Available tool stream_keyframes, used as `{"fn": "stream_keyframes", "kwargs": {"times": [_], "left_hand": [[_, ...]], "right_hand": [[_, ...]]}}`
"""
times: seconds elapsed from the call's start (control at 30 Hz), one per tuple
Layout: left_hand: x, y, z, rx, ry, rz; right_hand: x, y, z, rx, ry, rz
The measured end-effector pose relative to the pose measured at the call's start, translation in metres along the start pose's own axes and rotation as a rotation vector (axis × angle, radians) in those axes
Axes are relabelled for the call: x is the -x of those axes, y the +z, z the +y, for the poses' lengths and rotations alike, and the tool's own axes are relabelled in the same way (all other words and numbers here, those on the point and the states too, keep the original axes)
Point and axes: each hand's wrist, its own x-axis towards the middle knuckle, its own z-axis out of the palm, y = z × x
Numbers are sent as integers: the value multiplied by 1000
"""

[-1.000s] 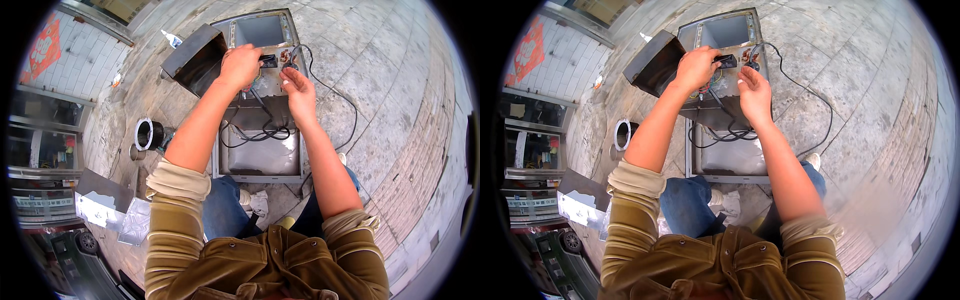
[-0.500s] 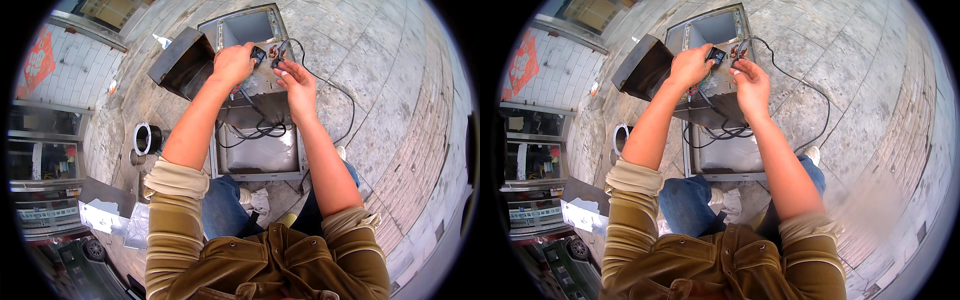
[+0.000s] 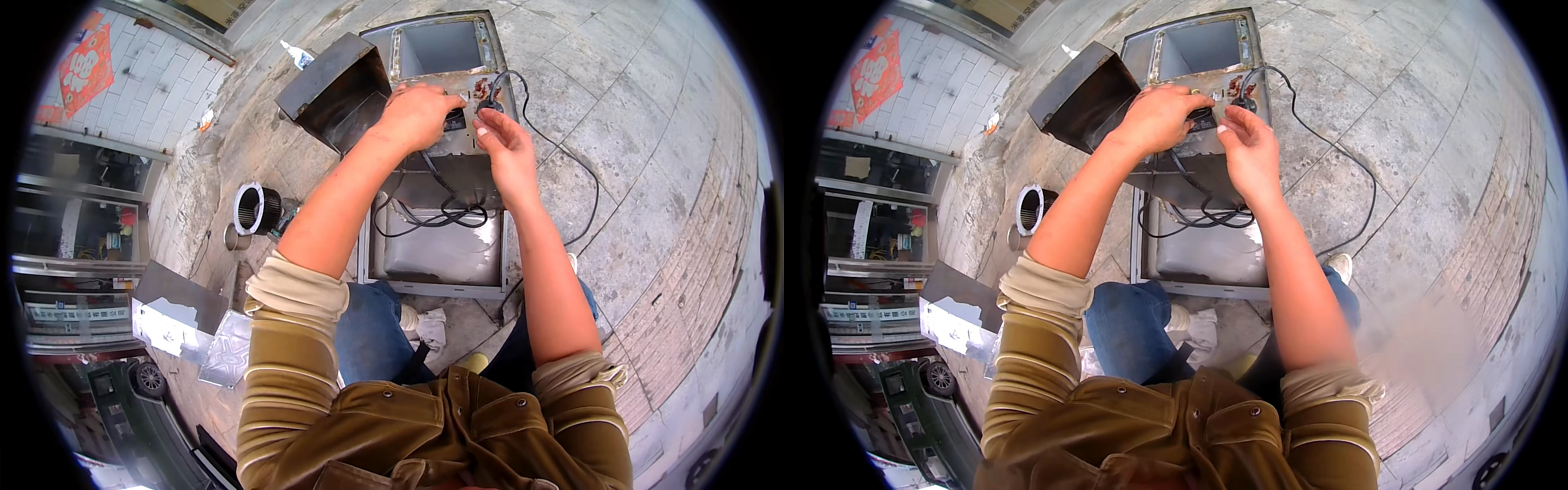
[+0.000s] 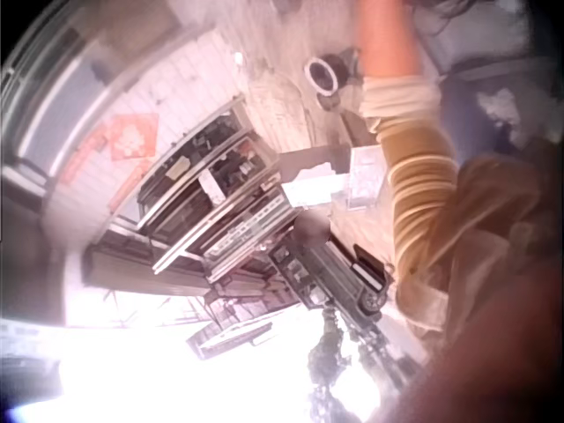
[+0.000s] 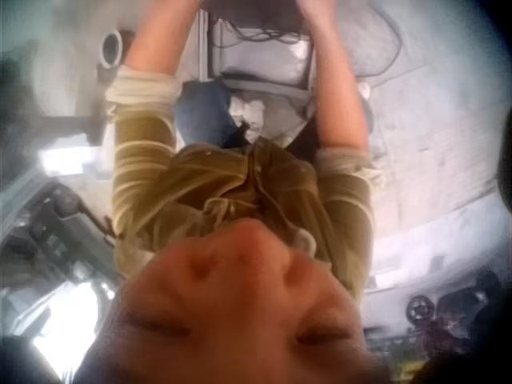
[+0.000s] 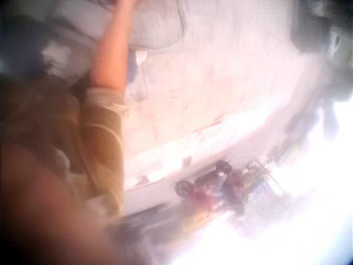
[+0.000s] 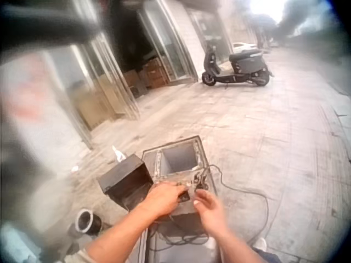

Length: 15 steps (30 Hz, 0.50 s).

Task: The person sits on the sidewalk and repairs a metal electrical box. They use pliers to strip and cut wires, then connect them to a white plastic connector. The person handles multiple colored wires and secures the connections.

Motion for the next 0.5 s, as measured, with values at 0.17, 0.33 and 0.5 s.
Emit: {"fn": "stream_keyframes", "kwargs": {"times": [0.17, 0.33, 0.5], "left_hand": [[24, 10, -1, -54, -8, 82], [80, -18, 21, 158, 72, 555], [157, -27, -42, 178, -305, 1067]], "right_hand": [[12, 13, 8, 210, -103, -208], [5, 9, 19, 232, -125, -187], [11, 10, 11, 196, -65, -138]]}}
